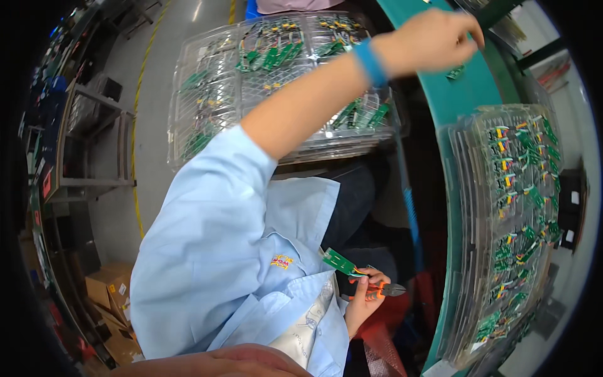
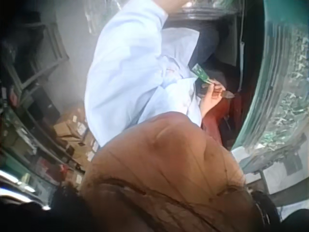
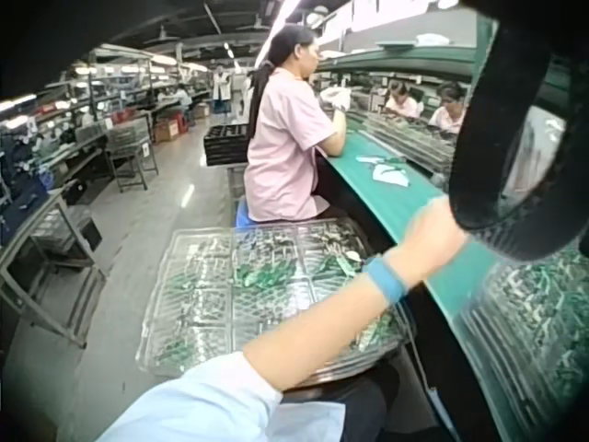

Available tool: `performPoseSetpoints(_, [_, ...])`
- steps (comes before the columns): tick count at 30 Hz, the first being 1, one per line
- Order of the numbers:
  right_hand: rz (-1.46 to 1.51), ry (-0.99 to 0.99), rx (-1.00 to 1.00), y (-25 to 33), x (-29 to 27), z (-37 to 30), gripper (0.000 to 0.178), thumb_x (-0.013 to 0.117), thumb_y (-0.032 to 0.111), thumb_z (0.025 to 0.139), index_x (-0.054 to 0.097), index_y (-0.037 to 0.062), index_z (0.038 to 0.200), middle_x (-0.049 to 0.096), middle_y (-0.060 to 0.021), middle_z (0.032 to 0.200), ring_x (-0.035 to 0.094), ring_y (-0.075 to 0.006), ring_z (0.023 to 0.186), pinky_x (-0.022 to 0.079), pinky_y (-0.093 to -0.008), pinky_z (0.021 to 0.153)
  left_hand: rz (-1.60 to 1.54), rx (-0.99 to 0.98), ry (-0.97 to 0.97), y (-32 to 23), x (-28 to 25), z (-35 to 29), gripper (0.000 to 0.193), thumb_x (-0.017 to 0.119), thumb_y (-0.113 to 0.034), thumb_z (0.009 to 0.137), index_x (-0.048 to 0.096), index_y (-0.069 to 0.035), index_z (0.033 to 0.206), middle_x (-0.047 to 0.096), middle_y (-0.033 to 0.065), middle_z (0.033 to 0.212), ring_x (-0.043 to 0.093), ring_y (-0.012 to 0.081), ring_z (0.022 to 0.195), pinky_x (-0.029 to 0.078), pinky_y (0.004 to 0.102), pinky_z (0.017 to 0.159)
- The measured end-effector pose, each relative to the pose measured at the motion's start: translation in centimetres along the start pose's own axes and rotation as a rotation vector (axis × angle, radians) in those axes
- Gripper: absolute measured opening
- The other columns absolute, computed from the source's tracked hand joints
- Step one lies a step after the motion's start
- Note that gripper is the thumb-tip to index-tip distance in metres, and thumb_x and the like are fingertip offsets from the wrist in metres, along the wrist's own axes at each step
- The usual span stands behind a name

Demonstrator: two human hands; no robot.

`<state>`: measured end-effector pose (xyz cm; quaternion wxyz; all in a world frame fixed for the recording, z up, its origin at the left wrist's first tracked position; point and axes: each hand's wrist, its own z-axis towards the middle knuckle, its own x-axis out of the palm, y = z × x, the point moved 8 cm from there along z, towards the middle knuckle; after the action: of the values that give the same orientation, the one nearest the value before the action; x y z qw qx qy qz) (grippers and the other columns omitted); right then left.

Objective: Trimming excess wires from a printed circuit board using wire cutters at a factory assembly station.

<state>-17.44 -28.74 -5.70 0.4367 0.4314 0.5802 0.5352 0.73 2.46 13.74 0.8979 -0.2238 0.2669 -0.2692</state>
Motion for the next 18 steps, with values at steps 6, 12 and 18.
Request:
performPoseSetpoints(6, [-0.050,-0.086,0.064,-1.4,-1.2,-0.7,0.015,0.049,-0.001,0.076,0.037,0.0049,0.083,0.050,-0.0111,0.083,0.048,-0.0178,0.078,0.038,-0.0256,0.072,0.440,-0.098,0.550,9.0,17.6,5.0,0.033,0.045,-0.034,0.076,0.059,-0.014,0.098,0.060,0.0082,0.092,0.058,0.0244,0.082,0.047,0.0355,0.072])
performPoseSetpoints(12, [0.040,0.045,0.105,-1.3,0.2,-2.4,0.014,0.049,-0.002,0.077,0.038,0.0045,0.083,0.050,-0.0122,0.084,0.048,-0.0182,0.079,0.038,-0.0249,0.071,0.803,-0.148,0.414,23.8,17.8,8.5,0.030,0.042,-0.017,0.076,0.058,-0.004,0.098,0.056,0.0248,0.091,0.057,0.0301,0.080,0.045,0.0389,0.070])
performPoseSetpoints(18, [-0.065,-0.122,0.145,-3.6,-3.1,-0.4,0.014,0.048,-0.002,0.077,0.038,0.0043,0.084,0.050,-0.0129,0.085,0.048,-0.0185,0.079,0.038,-0.0249,0.072,0.208,-0.144,0.453,12.7,0.7,-4.1,0.025,0.047,-0.010,0.074,0.055,0.000,0.096,0.055,0.0127,0.078,0.054,0.0178,0.060,0.043,0.0278,0.053])
